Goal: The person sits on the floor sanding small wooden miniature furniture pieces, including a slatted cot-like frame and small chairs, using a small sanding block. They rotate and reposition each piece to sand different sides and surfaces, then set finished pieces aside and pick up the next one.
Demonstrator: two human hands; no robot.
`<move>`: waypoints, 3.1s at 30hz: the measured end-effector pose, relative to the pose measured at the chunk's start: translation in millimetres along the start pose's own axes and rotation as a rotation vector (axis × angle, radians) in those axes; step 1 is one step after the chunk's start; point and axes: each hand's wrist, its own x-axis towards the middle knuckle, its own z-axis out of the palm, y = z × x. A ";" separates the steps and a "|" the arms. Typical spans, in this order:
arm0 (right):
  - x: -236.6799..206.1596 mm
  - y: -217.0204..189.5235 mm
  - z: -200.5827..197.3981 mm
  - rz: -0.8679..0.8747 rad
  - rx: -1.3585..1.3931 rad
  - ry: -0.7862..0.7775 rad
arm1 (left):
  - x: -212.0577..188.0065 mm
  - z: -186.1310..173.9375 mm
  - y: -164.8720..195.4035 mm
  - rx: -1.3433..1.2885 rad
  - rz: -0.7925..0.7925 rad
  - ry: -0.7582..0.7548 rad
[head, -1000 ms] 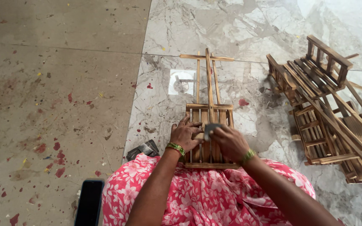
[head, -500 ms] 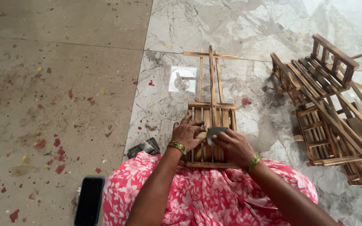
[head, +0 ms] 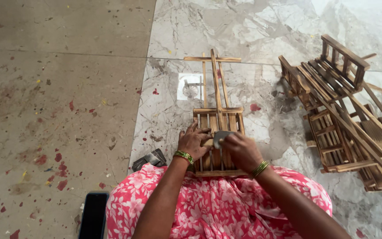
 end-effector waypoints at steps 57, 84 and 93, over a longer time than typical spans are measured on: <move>33.0 3.5 8.2 0.144 -0.103 -0.230 | 3.3 -14.6 2.3 0.025 0.012 -0.038; -82.4 81.7 18.5 1.674 1.376 0.379 | 14.0 18.8 69.6 0.124 -0.195 0.125; -78.4 53.3 25.4 1.437 1.581 0.044 | 36.6 9.0 63.6 0.216 -0.209 0.137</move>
